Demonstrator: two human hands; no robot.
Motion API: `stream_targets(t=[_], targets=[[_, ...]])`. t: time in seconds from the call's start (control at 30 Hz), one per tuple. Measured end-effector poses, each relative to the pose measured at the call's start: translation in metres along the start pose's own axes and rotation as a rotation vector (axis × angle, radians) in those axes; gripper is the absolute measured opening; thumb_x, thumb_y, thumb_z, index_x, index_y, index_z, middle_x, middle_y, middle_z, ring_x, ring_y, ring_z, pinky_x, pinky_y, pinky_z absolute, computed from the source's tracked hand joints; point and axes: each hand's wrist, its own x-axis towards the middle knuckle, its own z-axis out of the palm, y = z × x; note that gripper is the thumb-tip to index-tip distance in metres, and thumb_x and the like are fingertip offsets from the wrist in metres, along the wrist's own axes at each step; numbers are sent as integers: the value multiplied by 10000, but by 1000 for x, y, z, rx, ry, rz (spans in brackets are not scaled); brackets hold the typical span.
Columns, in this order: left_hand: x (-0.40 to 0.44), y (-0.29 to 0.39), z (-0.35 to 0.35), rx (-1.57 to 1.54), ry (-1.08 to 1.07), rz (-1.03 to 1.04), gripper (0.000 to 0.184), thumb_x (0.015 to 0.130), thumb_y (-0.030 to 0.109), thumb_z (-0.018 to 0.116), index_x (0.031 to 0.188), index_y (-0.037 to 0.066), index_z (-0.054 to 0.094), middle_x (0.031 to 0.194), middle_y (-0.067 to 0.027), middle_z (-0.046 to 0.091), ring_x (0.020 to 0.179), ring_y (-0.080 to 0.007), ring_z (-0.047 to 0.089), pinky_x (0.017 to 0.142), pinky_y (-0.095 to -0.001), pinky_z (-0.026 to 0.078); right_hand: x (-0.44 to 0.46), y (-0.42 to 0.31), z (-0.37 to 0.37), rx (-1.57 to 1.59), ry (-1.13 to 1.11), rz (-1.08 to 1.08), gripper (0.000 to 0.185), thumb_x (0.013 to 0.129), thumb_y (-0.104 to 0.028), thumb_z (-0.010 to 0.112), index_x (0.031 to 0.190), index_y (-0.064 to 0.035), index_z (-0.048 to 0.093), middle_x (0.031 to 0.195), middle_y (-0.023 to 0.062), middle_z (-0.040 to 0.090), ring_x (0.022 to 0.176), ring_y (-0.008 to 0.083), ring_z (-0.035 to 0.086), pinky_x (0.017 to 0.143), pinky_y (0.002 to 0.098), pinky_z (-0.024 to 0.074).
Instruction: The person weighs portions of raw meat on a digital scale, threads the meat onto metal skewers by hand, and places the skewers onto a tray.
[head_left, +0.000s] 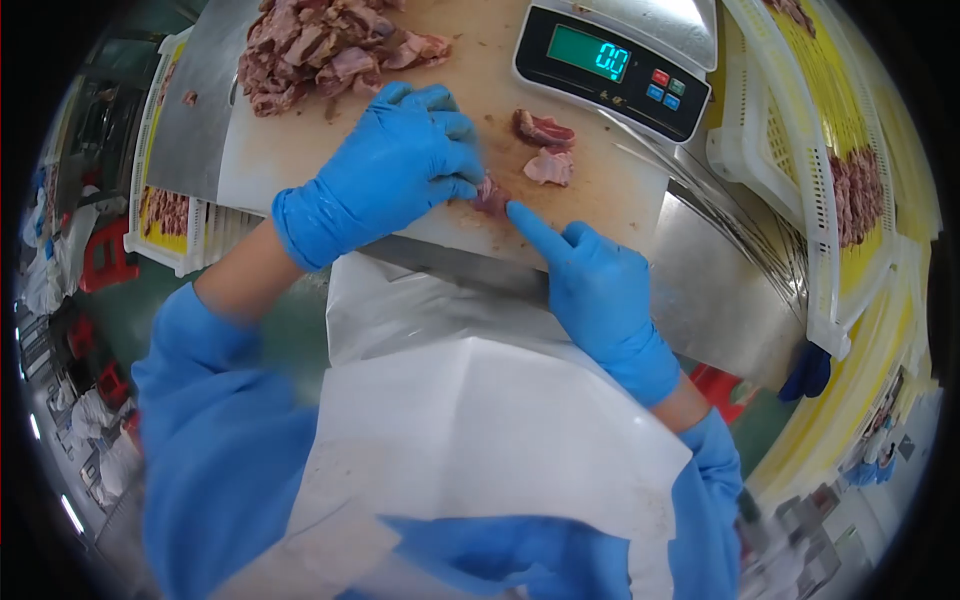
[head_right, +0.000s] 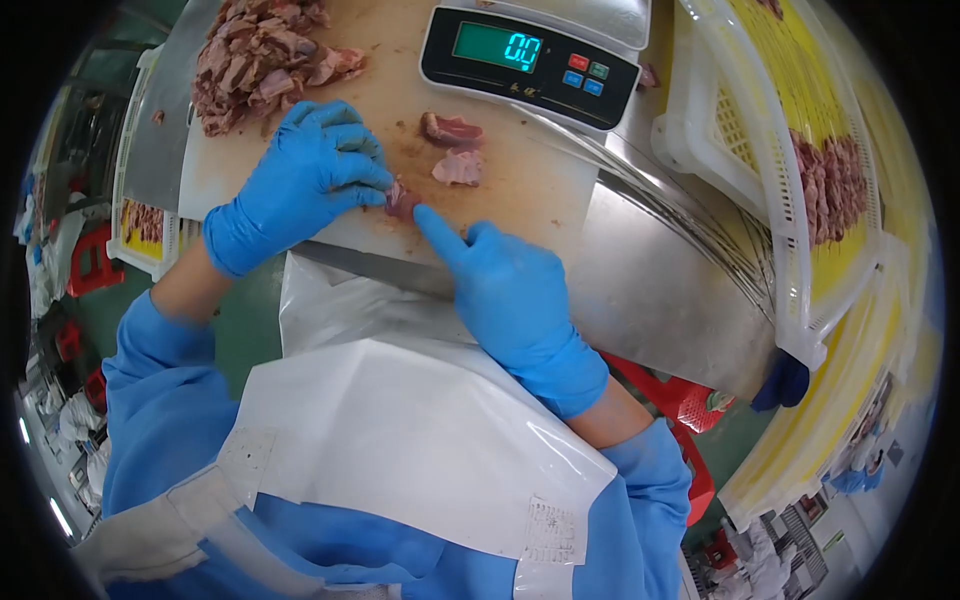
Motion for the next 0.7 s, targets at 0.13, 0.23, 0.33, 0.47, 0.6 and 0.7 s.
stream_targets(t=[0.13, 0.23, 0.33, 0.47, 0.6, 0.7], targets=[[31, 32, 11, -24, 283, -78, 161, 729, 267, 697, 856, 171, 673, 903, 13, 609, 933, -205, 524, 823, -359, 367, -46, 29, -24, 59, -42, 95, 613, 697, 14, 529, 1251, -246, 564, 651, 64, 483, 527, 227, 519, 486, 336, 445], [44, 31, 28, 48, 130, -72, 198, 738, 282, 698, 891, 163, 661, 880, 7, 619, 898, -210, 544, 809, -354, 383, -97, 47, -43, 33, -23, 197, 628, 663, 42, 532, 1218, -244, 598, 622, 67, 471, 509, 230, 494, 481, 336, 426], [36, 17, 27, -102, 164, -65, 206, 736, 258, 705, 909, 156, 658, 880, 1, 638, 863, -212, 565, 814, -349, 394, -116, 57, -48, 77, 6, 280, 640, 642, 66, 528, 1196, -242, 618, 616, 72, 465, 498, 235, 472, 474, 336, 411], [25, 15, 20, -127, 93, -173, 182, 731, 223, 714, 891, 152, 663, 919, 4, 655, 870, -214, 580, 833, -347, 395, -103, 65, -41, 118, 53, 265, 639, 636, 84, 522, 1184, -228, 628, 615, 76, 451, 486, 231, 452, 475, 329, 413], [25, 17, 17, -54, 139, -111, 200, 723, 196, 726, 911, 163, 665, 956, 12, 660, 932, -214, 573, 853, -348, 385, -85, 75, -30, 222, 116, 214, 637, 635, 88, 526, 1180, -224, 630, 606, 75, 453, 482, 220, 459, 482, 318, 425], [26, 15, 16, -56, 120, -95, 220, 718, 186, 728, 929, 175, 664, 964, 13, 654, 961, -218, 561, 862, -354, 380, -77, 84, -29, 276, 131, 166, 628, 636, 86, 531, 1173, -223, 634, 599, 72, 458, 481, 212, 472, 479, 312, 427]])
